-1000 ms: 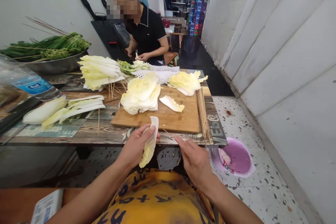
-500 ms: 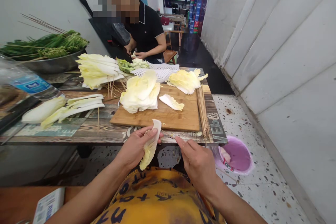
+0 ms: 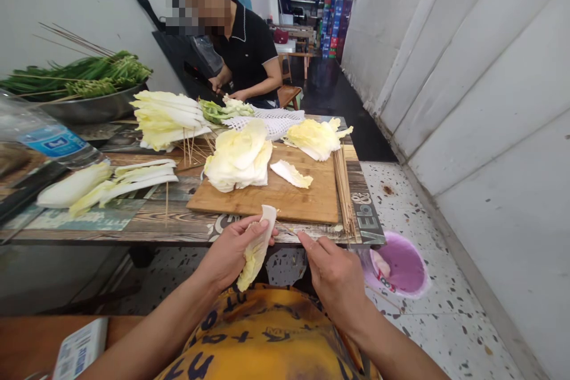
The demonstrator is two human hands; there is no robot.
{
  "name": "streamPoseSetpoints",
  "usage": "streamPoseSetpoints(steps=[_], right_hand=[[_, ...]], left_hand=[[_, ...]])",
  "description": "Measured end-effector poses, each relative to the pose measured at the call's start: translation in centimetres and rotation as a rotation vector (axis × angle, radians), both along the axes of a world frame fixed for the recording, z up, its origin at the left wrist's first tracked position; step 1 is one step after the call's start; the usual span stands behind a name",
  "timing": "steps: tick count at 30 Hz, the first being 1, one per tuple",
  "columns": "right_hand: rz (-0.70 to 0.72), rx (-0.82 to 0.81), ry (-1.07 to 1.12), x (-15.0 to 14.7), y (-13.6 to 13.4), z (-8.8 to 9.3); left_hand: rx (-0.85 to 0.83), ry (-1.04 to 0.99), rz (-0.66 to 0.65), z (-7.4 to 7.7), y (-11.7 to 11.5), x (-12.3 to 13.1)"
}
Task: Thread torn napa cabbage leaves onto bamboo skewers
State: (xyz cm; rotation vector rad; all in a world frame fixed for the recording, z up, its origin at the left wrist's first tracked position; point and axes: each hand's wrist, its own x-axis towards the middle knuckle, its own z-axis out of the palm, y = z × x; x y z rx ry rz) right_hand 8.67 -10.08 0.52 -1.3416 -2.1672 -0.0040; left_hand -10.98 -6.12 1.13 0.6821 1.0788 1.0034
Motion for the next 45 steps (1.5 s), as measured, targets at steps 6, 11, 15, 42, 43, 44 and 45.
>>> streamPoseSetpoints(steps=[6,11,15,42,43,44,45], right_hand=[[-0.002,-0.002,-0.037,0.1,-0.2,0.3],[0.007,0.004,-0.036,0.3,-0.4,0.4],[0.003,0.013,-0.056,0.3,-0.5,0.6],[0.113,-0.195,0.344,-1.1,0.4,1.4],[0.113,-0.195,0.344,-1.2,0.6,1.7],[0.113,-0.192,0.337,-1.1,0.7,1.9],[0.111,-0.193,0.325,-0.9,0.8,2.1]], left_hand=[[0.012,0.068,0.007,-0.3,0.2,0.1],[0.041,0.149,0.006,-0.5,0.1,0.1],[0.062,0.204,-0.011,-0.7,-0.1,0.1],[0.290,0.376,-0.112,0.7,-1.1,0.9],[0.305,0.370,-0.120,0.7,-1.1,1.0],[0.313,0.365,-0.118,0.8,-1.1,1.0],[0.311,0.362,-0.099,0.8,-0.9,0.8]])
